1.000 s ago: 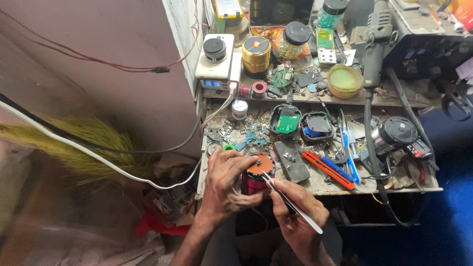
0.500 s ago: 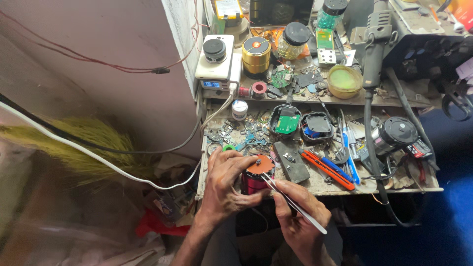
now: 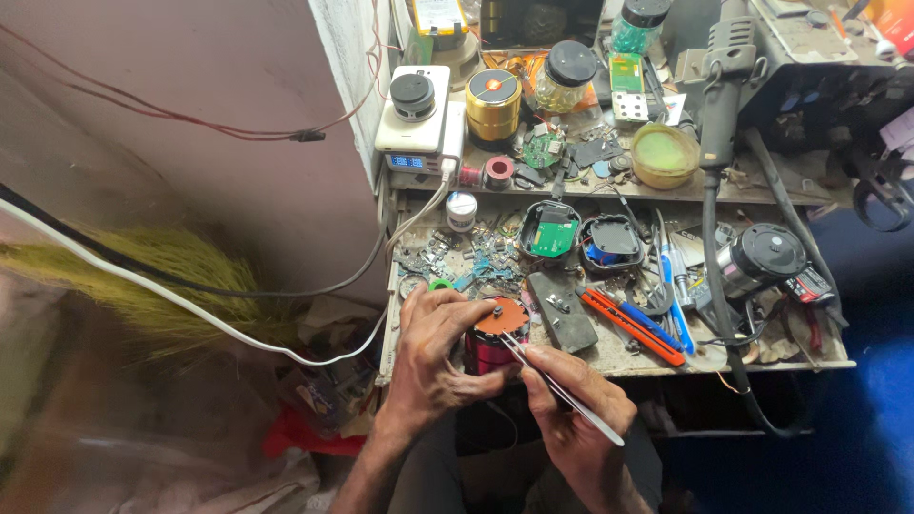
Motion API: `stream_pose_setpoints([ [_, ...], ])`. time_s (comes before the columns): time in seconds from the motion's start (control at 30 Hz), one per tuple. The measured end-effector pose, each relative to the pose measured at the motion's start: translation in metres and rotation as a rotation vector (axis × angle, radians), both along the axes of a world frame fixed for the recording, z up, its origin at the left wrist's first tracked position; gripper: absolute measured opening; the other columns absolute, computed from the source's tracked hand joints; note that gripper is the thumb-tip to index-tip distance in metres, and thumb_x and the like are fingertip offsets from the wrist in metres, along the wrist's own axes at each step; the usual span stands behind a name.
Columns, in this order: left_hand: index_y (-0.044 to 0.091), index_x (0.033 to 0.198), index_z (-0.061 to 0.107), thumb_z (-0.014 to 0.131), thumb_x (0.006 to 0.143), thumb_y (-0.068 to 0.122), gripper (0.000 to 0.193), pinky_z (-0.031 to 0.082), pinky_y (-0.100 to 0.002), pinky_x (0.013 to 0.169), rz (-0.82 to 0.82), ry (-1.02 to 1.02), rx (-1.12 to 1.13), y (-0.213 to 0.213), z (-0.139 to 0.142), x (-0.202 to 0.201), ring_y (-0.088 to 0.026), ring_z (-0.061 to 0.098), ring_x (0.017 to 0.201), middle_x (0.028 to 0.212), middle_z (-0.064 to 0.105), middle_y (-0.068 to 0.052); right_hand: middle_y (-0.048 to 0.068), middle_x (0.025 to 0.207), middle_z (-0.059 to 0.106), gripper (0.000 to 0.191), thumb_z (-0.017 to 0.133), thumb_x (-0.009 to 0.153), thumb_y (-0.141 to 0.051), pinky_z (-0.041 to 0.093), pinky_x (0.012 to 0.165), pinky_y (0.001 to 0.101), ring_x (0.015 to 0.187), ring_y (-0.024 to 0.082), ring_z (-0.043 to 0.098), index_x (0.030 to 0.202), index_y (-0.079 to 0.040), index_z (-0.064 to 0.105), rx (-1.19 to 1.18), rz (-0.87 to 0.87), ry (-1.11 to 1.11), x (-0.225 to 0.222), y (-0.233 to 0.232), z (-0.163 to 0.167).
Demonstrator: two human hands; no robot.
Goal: The person uses tweezers to place a small component onto a cylindrical red object on a cluttered workbench. They then use a small tool to adjust the component on the object's surface.
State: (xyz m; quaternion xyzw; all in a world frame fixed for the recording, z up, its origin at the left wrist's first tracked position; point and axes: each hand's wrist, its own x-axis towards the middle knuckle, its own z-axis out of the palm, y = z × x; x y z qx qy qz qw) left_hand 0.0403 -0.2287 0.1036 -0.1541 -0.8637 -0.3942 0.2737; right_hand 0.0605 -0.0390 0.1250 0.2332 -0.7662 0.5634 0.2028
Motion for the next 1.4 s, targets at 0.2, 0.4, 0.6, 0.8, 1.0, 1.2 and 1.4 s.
stream_pose_setpoints([
  [0.2,0.015,0.127,0.067,0.092,0.06,0.033,0.074,0.03,-0.062,0.119,-0.002,-0.004,0.009,0.001,0.0,0.0,-0.028,0.064,0.115,0.107,0.073,-0.005,0.015,0.11,0.078,0.022,0.072,0.094,-0.002,0.062,0.085,0.0266,0.098,0.018,0.078,0.116,0.001,0.071,0.001,-0.011,-0.005,-0.001,0.001,-0.004],
  [0.4,0.015,0.127,0.067,0.091,0.06,0.033,0.074,0.029,-0.062,0.119,-0.007,-0.004,0.001,-0.001,-0.001,0.001,-0.028,0.063,0.116,0.109,0.073,-0.005,0.015,0.11,0.078,0.022,0.071,0.095,-0.001,0.061,0.086,0.0266,0.098,0.018,0.077,0.117,0.001,0.071,-0.026,-0.003,-0.003,0.0,0.001,-0.006],
  [0.6,0.014,0.128,0.066,0.091,0.06,0.033,0.074,0.029,-0.062,0.119,-0.015,-0.01,0.007,-0.001,-0.002,0.001,-0.028,0.064,0.116,0.109,0.073,-0.005,0.015,0.11,0.078,0.021,0.071,0.095,-0.001,0.062,0.087,0.0263,0.099,0.017,0.078,0.116,0.002,0.071,-0.025,-0.008,0.014,-0.001,0.0,-0.006],
  [0.8,0.014,0.127,0.066,0.09,0.059,0.031,0.073,0.029,-0.062,0.119,-0.008,-0.014,0.004,0.0,-0.002,0.001,-0.029,0.063,0.117,0.11,0.073,-0.006,0.015,0.11,0.078,0.021,0.071,0.095,-0.002,0.061,0.088,0.0272,0.099,0.018,0.078,0.115,0.002,0.071,-0.021,-0.011,0.007,-0.002,0.0,-0.005],
  [1.0,0.012,0.126,0.066,0.091,0.06,0.03,0.073,0.031,-0.062,0.118,-0.011,0.005,0.014,-0.002,-0.005,-0.002,-0.029,0.064,0.115,0.109,0.073,-0.006,0.013,0.108,0.078,0.019,0.071,0.095,-0.002,0.061,0.086,0.0265,0.097,0.017,0.078,0.113,0.002,0.071,-0.004,-0.013,0.001,-0.004,-0.001,-0.001],
  [1.2,0.012,0.126,0.066,0.093,0.063,0.037,0.073,0.032,-0.061,0.116,-0.014,0.016,0.023,0.0,-0.001,-0.002,-0.029,0.064,0.115,0.109,0.073,-0.007,0.014,0.105,0.077,0.022,0.072,0.093,-0.001,0.06,0.081,0.0257,0.092,0.016,0.076,0.115,0.003,0.071,-0.026,-0.02,-0.06,-0.001,0.004,0.0],
  [1.4,0.012,0.126,0.066,0.094,0.064,0.04,0.073,0.031,-0.062,0.117,-0.009,0.008,0.019,0.001,-0.001,0.001,-0.029,0.064,0.115,0.108,0.073,-0.007,0.016,0.103,0.08,0.02,0.063,0.103,-0.012,0.054,0.073,0.0233,0.082,0.012,0.069,0.116,0.003,0.067,-0.151,-0.14,-0.229,0.004,0.033,-0.001],
])
